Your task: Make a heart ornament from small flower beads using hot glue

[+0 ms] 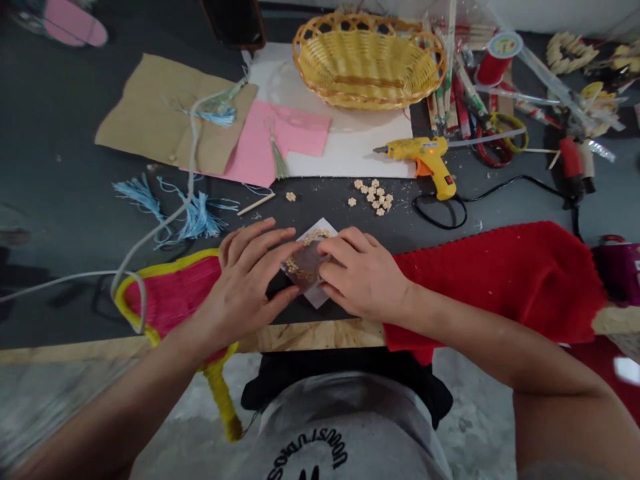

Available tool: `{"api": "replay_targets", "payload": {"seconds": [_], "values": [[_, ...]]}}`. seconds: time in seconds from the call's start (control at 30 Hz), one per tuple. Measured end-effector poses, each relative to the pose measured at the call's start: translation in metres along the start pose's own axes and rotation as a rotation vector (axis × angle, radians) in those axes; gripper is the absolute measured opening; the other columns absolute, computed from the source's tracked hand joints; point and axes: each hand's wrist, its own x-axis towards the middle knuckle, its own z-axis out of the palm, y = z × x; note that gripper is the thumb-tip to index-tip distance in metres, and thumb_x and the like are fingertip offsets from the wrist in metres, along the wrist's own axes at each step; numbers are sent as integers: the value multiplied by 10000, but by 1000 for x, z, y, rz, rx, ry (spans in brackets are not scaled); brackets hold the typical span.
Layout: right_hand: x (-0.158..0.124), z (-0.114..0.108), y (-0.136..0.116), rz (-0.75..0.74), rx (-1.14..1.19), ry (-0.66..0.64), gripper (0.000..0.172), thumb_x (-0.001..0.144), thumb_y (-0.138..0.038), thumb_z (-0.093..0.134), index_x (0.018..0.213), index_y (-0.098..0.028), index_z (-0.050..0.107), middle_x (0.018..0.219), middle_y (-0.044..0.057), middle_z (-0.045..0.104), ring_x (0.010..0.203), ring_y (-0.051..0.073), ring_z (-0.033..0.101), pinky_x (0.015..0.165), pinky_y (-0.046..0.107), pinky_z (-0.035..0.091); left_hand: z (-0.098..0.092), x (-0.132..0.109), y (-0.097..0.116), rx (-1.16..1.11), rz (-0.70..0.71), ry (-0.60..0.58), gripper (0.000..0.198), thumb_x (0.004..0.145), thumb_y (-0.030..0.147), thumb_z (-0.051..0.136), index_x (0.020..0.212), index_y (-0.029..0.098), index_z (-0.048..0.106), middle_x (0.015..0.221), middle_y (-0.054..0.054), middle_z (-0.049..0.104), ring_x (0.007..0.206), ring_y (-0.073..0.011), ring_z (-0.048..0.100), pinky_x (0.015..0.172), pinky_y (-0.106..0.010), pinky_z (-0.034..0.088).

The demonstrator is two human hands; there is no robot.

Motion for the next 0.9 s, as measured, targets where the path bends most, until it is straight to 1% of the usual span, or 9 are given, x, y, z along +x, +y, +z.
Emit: {"api": "replay_targets", "payload": {"seconds": [0.1,0.3,0.43,0.57,0.73,0.9], "values": [[3,1,-2,-4,-9,9,141,918,-263,580,848,-179,669,1128,90,653,1052,278,493,847,430,478,0,-1,-2,-1,-15,-9,522,887,273,611,1381,183,466,1404,-145,535,1407,-357,367,1137,-576,279],[4,3,-4,-1,-27,38,117,912,-248,598,829,-197,662,1094,64,679,1038,260,497,819,408,438,1,0,0,-9,-53,-8,537,884,286,613,1388,192,455,1416,-141,529,1407,-348,366,1141,-575,280],[5,4,-5,6,-30,41,115,915,-264,611,830,-204,662,1063,40,700,1027,246,500,811,405,400,2,0,-1,-6,-51,-1,567,872,302,639,1389,164,450,1371,-152,554,1377,-358,384,1116,-573,312],[5,5,-6,9,-34,42,114,920,-275,616,847,-204,666,1054,21,712,1024,234,503,826,402,372,2,-1,-1,-4,-57,0,572,869,319,651,1385,165,459,1312,-144,579,1344,-355,404,1102,-558,322],[5,6,-6,7,-28,49,113,919,-280,622,855,-201,670,1040,24,715,1021,233,508,835,401,363,2,-1,-2,-25,-64,5,560,877,334,642,1389,190,468,1306,-128,578,1335,-352,406,1114,-558,302],[5,4,-6,14,-19,46,109,911,-278,624,850,-200,669,1047,31,719,1019,239,512,842,407,362,3,-2,-4,-70,-45,18,528,873,312,649,1361,192,487,1320,-132,562,1335,-351,403,1110,-553,327]]}}
